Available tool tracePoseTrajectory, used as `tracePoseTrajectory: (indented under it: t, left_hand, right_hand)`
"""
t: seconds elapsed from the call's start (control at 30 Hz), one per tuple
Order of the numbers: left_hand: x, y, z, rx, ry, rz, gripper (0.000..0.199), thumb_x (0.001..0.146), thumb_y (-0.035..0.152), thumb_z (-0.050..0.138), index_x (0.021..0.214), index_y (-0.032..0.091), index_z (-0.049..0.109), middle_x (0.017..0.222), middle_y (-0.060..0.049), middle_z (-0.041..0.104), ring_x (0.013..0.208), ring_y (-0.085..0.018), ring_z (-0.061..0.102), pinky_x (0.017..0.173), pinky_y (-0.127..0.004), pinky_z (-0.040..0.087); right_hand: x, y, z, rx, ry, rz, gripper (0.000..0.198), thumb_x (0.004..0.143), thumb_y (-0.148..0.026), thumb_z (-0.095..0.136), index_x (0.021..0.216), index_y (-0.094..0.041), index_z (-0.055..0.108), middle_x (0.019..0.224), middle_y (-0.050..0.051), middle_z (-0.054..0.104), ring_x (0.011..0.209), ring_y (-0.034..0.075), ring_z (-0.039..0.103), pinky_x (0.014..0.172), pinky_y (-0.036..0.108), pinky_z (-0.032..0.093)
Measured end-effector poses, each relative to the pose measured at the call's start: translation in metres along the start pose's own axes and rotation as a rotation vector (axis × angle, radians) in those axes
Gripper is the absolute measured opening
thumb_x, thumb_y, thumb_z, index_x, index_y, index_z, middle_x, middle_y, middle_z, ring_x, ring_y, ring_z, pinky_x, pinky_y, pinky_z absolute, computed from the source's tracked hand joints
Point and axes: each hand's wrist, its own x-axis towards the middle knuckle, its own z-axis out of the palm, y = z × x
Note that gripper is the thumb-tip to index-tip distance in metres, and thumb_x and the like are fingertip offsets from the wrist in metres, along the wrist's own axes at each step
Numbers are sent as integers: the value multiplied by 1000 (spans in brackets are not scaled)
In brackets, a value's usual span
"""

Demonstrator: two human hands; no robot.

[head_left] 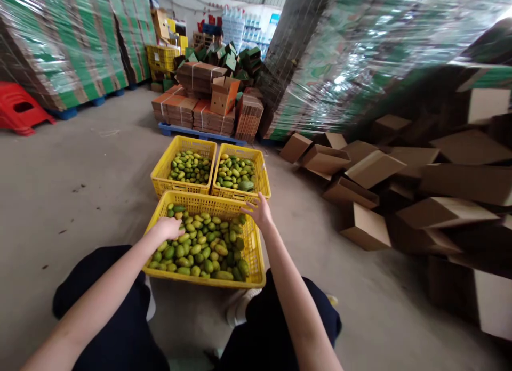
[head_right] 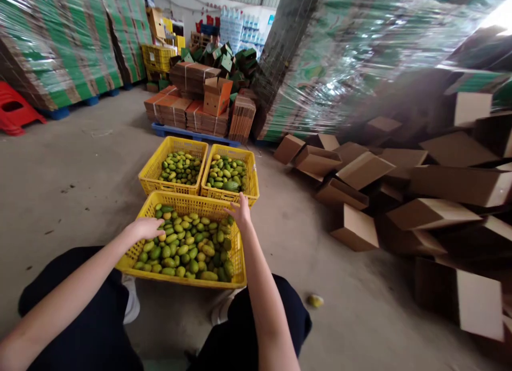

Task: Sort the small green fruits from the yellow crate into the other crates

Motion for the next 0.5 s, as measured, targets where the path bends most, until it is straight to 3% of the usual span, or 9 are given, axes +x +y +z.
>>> tracePoseTrajectory:
  t: [0.1,0.27,0.4,0.5]
  left_hand:
    - [0,0,0,-2,-34,7,52,85,39,54,129,12,62,127,-27,62,115,-42,61,94,-49,44]
    - [-1,3,0,2,-92,29,55,89,40,49,137,13,55,136,-25,56,122,-40,56,100,-47,40]
    - [-4,9,3,40,-79,45,52,90,37,48,136,14,55,135,-23,58,121,-41,56,100,-48,39]
    - [-8,15,6,23,-51,73,50,89,35,51,135,14,56,133,-24,59,120,-42,56,100,-50,38]
  right_hand:
    - [11,18,-6,-243,-12,86,22,72,-37,65,88,-23,59,82,0,62,68,16,63,58,32,58]
    - [1,79,-12,-640,-130,192,13,71,-20,75,75,-18,63,80,4,66,83,20,66,74,32,56]
    - [-19,123,-34,-942,-171,249,16,89,-29,65,95,-14,64,98,5,67,89,17,65,79,35,55]
    - [-32,147,-47,-1142,-163,293,26,93,-33,61,111,-15,62,111,7,65,95,19,65,82,39,55]
